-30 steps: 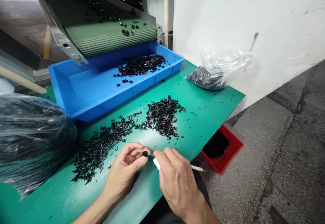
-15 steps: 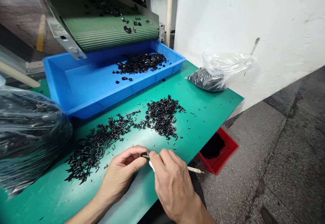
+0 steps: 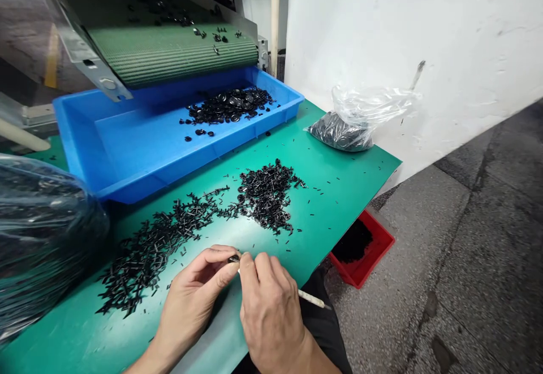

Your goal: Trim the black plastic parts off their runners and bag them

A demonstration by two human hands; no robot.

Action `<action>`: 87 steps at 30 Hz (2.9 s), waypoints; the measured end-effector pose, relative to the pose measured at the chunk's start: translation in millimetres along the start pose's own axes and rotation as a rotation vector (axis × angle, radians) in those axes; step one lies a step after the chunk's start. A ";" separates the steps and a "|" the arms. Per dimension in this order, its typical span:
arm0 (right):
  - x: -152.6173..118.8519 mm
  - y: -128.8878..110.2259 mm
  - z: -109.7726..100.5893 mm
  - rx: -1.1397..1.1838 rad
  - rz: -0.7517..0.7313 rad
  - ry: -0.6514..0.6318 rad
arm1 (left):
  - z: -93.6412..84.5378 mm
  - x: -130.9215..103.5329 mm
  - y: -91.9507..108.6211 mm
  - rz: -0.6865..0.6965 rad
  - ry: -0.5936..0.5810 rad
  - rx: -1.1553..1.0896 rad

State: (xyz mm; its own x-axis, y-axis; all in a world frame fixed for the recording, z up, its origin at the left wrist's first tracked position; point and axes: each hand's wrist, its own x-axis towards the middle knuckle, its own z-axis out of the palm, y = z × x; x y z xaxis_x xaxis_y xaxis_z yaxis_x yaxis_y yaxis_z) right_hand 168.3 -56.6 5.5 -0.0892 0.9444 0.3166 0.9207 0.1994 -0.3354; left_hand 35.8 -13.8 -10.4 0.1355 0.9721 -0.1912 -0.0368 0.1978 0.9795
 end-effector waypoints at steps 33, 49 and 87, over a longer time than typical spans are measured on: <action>40.0 12.5 -7.8 0.569 0.148 -0.143 | -4.5 14.3 8.8 -0.178 -0.172 -0.284; 27.4 18.0 -14.5 0.108 -0.065 -0.161 | -4.6 12.9 0.8 -0.170 -0.181 -0.224; 53.7 39.3 -3.3 0.241 0.228 -0.317 | -6.0 13.3 2.5 -0.154 -0.086 0.141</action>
State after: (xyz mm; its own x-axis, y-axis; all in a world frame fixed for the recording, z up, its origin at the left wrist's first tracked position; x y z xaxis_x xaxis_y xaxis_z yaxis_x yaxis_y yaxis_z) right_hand 200.9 1.1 12.3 -0.0413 0.9971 -0.0636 0.8188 -0.0027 -0.5740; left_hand 31.6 0.4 -10.8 0.2126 0.9163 -0.3393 0.1287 0.3179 0.9393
